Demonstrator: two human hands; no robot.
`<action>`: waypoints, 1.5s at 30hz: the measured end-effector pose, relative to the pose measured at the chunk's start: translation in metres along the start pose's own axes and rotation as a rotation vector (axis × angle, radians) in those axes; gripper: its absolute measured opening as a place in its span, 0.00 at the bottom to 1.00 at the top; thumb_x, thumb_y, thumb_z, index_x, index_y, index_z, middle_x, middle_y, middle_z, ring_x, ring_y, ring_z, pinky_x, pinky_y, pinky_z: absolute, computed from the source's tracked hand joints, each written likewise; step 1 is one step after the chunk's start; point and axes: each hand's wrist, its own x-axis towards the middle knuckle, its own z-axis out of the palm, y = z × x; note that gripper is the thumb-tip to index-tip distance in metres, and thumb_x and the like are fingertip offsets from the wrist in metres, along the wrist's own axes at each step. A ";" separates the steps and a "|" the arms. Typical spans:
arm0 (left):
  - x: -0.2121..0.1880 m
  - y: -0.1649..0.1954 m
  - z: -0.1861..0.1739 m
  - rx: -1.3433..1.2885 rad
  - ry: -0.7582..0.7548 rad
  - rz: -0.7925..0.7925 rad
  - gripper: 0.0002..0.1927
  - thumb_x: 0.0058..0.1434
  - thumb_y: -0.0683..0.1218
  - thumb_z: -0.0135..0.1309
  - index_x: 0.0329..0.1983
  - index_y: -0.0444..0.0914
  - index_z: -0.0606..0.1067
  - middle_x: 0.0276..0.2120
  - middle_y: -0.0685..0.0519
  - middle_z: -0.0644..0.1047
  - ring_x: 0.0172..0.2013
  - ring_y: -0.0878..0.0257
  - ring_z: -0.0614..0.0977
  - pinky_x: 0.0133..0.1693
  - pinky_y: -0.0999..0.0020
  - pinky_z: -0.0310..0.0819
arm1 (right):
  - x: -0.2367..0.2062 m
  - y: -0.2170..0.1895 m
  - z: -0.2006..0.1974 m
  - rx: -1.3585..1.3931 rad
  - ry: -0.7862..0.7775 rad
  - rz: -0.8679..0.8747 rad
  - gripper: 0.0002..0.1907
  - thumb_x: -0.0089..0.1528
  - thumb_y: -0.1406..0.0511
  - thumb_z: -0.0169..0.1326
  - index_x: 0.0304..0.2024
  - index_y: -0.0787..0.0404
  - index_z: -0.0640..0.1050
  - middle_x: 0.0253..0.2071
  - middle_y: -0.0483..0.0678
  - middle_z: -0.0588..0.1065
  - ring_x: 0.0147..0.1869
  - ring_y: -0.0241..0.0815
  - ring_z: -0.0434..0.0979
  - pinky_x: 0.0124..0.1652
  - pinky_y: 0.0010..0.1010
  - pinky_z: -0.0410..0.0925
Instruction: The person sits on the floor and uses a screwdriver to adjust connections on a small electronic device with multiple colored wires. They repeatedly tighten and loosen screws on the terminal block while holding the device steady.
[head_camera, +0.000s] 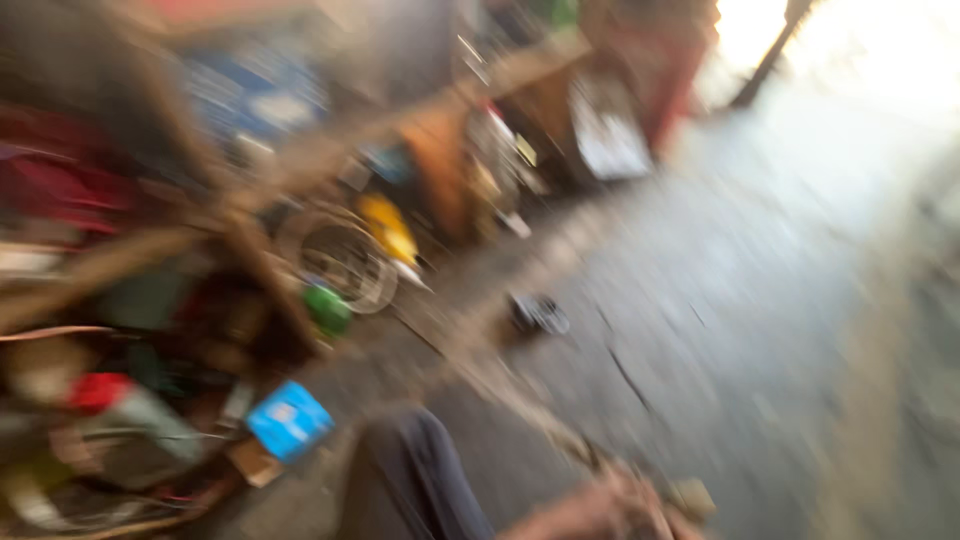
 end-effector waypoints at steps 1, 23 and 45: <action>0.000 -0.006 0.006 0.031 0.005 0.033 0.11 0.68 0.46 0.51 0.47 0.35 0.77 0.53 0.43 0.77 0.58 0.43 0.73 0.60 0.52 0.69 | -0.010 0.006 -0.002 0.019 -0.003 0.003 0.15 0.70 0.63 0.48 0.43 0.67 0.82 0.35 0.45 0.79 0.38 0.33 0.74 0.39 0.26 0.69; 0.011 -0.014 0.024 -0.050 -0.169 -0.043 0.10 0.56 0.42 0.56 0.39 0.33 0.81 0.43 0.41 0.75 0.44 0.43 0.79 0.46 0.53 0.75 | -0.033 -0.050 -0.030 -0.275 -0.138 0.181 0.16 0.62 0.62 0.60 0.49 0.61 0.83 0.44 0.48 0.83 0.42 0.35 0.83 0.42 0.29 0.73; 0.022 0.003 0.029 -0.139 -0.187 -0.212 0.08 0.64 0.41 0.53 0.35 0.30 0.77 0.46 0.44 0.75 0.41 0.48 0.81 0.43 0.56 0.76 | -0.019 -0.061 -0.038 -0.359 -0.143 0.362 0.14 0.63 0.53 0.53 0.40 0.53 0.82 0.25 0.50 0.80 0.30 0.47 0.81 0.34 0.38 0.70</action>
